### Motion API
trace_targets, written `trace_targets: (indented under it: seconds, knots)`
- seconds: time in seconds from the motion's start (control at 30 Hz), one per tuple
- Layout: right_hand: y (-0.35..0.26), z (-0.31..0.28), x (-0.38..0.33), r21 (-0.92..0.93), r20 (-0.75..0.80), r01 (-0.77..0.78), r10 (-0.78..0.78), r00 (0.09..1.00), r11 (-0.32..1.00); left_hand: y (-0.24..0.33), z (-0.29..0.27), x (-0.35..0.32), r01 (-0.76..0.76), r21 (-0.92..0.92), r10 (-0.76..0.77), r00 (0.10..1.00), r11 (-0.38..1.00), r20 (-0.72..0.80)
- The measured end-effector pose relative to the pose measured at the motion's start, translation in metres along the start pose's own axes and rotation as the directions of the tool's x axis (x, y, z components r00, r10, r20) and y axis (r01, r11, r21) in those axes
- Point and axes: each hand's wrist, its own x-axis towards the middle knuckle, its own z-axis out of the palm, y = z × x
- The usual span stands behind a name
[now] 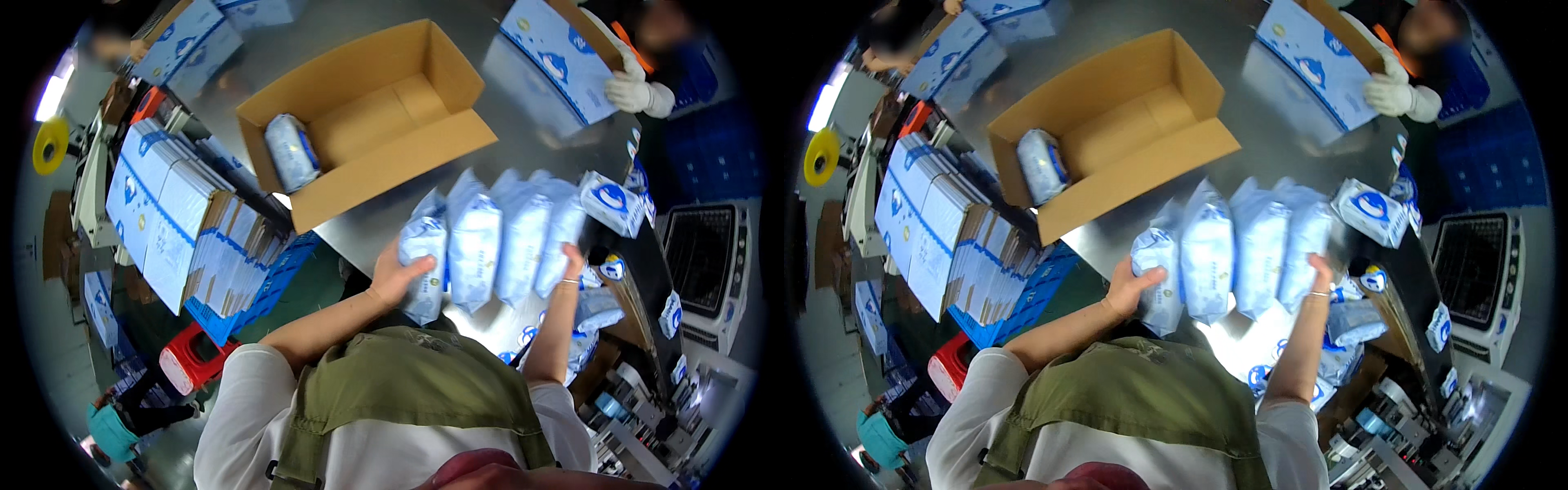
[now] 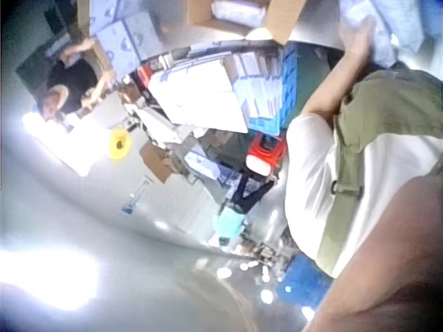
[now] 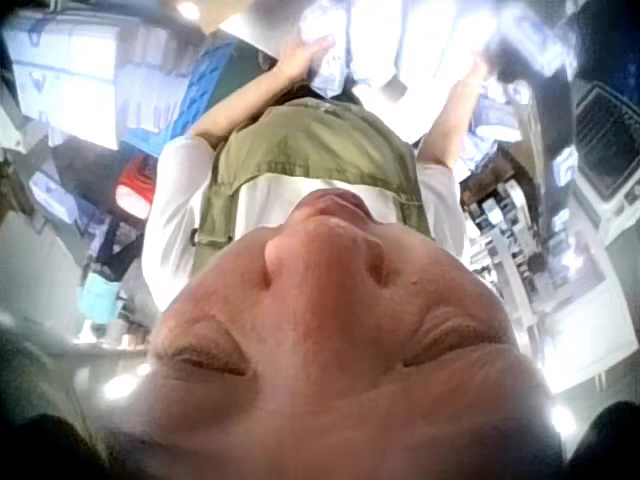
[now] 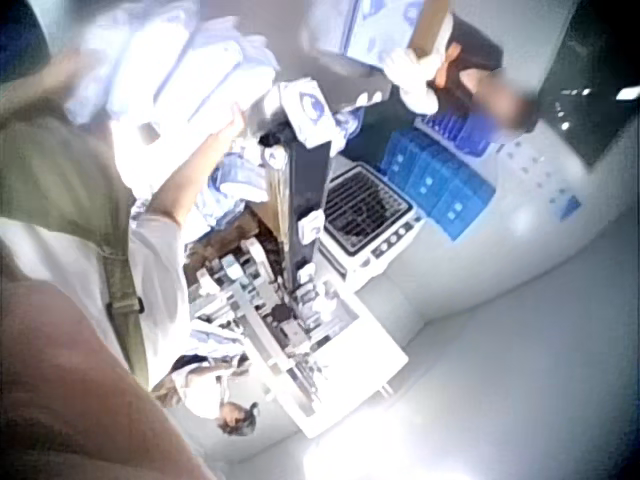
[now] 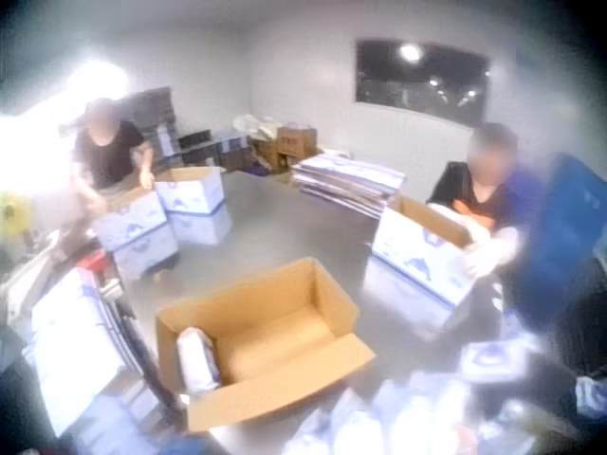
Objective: The person packs multiple soft-packaged wipes into cardboard boxes, moving the wipes from a conveyor belt and stack into the boxes by hand and placing the boxes aside.
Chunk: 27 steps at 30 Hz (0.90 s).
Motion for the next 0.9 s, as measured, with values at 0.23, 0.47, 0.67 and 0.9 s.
trace_targets:
  seconds: [0.23, 0.47, 0.67, 0.9]
  knots:
    - [-0.147, 0.089, 0.066, 0.051, 0.240, 0.643, -0.634, 0.735, 0.764, 0.144, -0.035, 0.048, -0.687, -0.086, 0.683, 0.727, 0.721, -0.077]
    - [-0.120, 0.325, 0.156, -0.793, 0.421, 0.445, -0.155, 0.894, 0.416, 0.130, -0.150, 0.112, -0.264, 0.574, 0.516, 0.789, 0.775, -0.334]
    - [-0.053, 0.323, 0.267, -0.964, 0.130, 0.119, 0.032, 0.991, 0.237, 0.106, -0.107, 0.071, -0.035, 0.998, 0.539, 0.842, 0.057, -0.001]
    - [-0.034, 0.245, 0.167, -0.959, 0.250, 0.239, 0.059, 0.966, 0.152, 0.103, -0.192, 0.040, -0.188, 0.936, 0.335, 0.898, -0.297, 0.287]
